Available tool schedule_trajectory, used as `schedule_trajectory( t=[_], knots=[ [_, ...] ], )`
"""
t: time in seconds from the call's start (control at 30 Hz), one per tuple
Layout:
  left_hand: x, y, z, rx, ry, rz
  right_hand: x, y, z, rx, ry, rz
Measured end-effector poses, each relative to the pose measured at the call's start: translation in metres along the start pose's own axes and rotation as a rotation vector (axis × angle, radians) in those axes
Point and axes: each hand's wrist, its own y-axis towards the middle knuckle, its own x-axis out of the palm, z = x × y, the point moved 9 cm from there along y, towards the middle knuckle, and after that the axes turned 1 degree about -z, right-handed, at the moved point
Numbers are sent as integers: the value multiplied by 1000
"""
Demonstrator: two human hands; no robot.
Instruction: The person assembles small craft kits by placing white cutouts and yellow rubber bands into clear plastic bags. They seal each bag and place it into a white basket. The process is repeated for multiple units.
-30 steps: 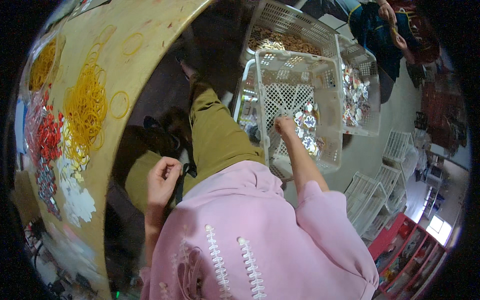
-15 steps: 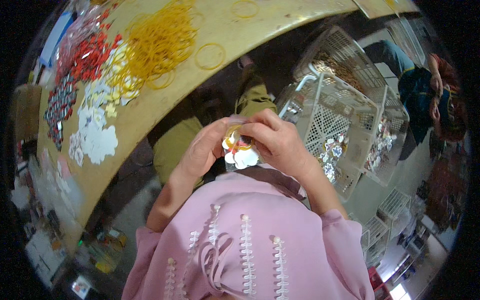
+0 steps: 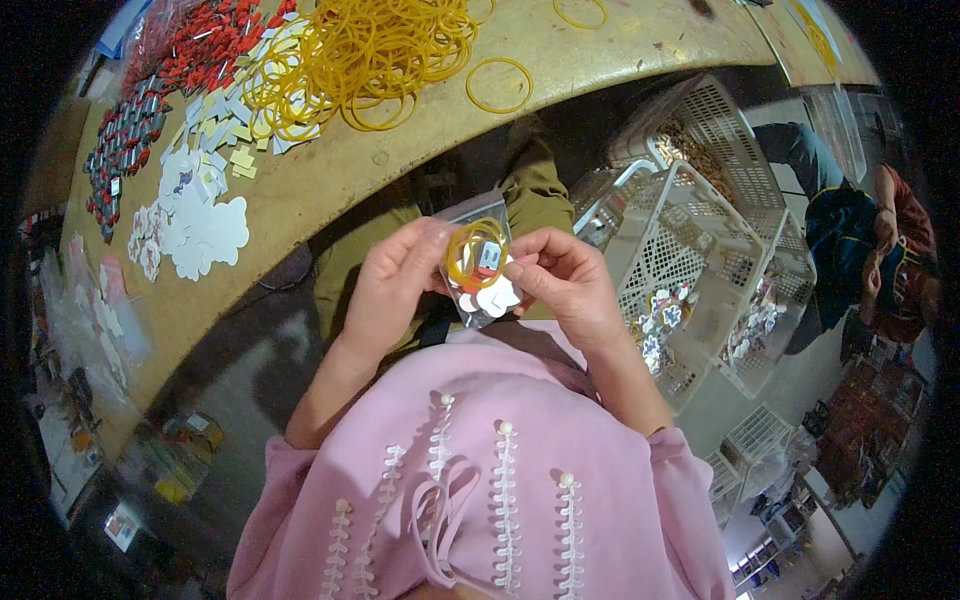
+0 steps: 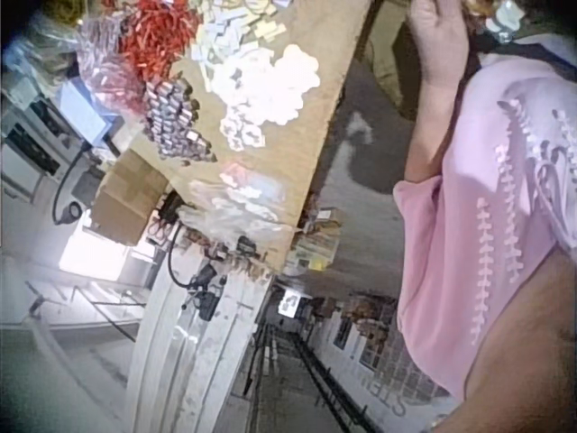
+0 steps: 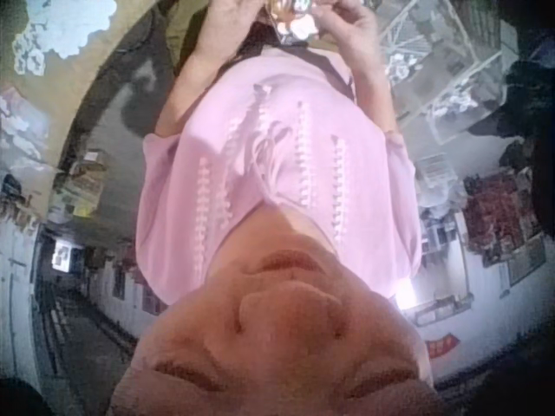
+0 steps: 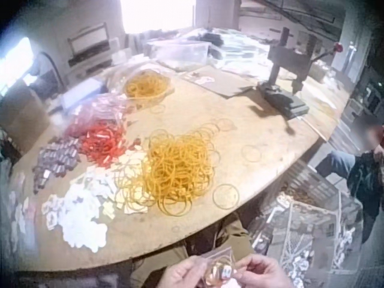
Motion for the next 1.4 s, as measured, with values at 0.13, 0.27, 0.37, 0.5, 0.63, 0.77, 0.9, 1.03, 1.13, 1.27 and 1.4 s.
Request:
schedule_trajectory(
  t=[0.13, 0.27, 0.37, 0.5, 0.63, 0.77, 0.9, 1.03, 1.13, 1.27, 1.4],
  knots=[
    [3, 0, 3, -49, -18, -5, -2, 0, -8, -59, -63, 40],
    [3, 0, 0, -91, -114, -29, -7, -1, -11, -80, -34, 71],
    [10, -3, -2, -70, -46, -59, -9, -5, -12, -91, -29, 98],
    [4, 3, -4, -29, 28, -12, -4, -7, -13, -42, 115, 63],
    [-3, 2, -4, -14, 18, 50, 4, -13, -12, 35, 18, 13],
    [1, 2, -4, -24, 6, 56, 6, -13, -4, 53, -41, -14],
    [-7, 3, -16, -83, -93, 61, 4, -13, -1, 90, -13, 2],
    [1, -1, -11, -134, -146, -39, -1, -10, 8, 155, 122, -40],
    [3, -2, -11, -110, -24, -35, -2, -7, 17, 199, 220, -78],
    [4, 0, -14, -98, -41, -62, -2, -8, 16, 172, 202, -47],
    [7, -2, -16, -127, -105, -27, 2, -10, 8, 128, 150, -52]
  ],
)
